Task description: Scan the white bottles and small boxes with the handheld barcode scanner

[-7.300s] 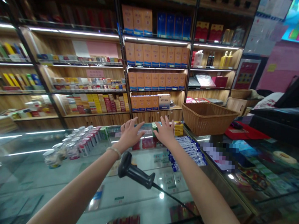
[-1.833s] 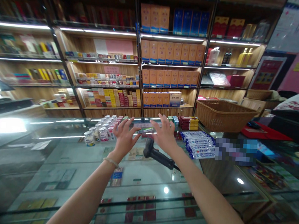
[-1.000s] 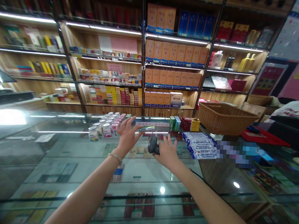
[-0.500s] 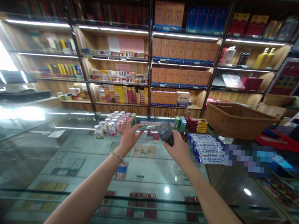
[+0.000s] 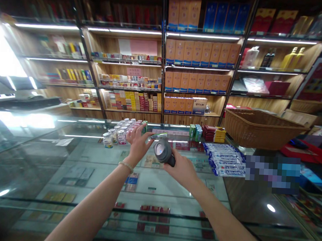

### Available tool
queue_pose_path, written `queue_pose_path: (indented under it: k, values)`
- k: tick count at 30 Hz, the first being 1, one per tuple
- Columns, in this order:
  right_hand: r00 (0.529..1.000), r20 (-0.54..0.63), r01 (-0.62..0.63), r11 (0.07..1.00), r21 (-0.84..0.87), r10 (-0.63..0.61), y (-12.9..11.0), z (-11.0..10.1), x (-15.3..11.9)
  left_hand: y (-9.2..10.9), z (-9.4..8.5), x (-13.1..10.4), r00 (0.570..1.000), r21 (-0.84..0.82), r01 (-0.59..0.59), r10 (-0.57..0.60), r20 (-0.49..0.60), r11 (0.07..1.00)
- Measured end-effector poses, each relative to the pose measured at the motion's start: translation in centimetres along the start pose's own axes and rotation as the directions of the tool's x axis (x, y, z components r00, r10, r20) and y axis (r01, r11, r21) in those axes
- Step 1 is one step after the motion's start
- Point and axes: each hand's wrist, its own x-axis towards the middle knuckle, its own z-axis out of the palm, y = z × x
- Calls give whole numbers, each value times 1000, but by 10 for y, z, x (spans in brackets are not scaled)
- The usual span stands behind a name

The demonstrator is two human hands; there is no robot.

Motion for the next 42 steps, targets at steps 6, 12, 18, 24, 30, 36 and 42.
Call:
queue_pose_path:
  k: [6,12,18,24,30,36,42]
  values:
    - [1000,4,-2,999,-32,3,-3,-1,-2,-2,4,-1,1000,-1,-6,6,-18,1000]
    - [998,36,-36,988,-153,42,-7,0,-3,-1,4,0,1000,-21,0,-1,-18,1000]
    - [999,-13,-42,989,-139,41,-5,1,-2,2,0,-1,1000,-25,-10,9,-18,1000]
    - [998,-59,-46,974,-224,33,3,-2,3,0,1,0,1000,-23,-5,5,-3,1000]
    - [994,-106,-45,923,-382,5,25,-9,13,-1,2,0,1000,-32,-3,3,-18,999]
    - [983,-109,72,859,-506,-146,41,12,17,0,1,0,1000,-48,-4,4,-13,999]
    - [986,-76,79,811,-579,-150,32,19,11,1,-1,1,1000,-75,-20,21,10,997]
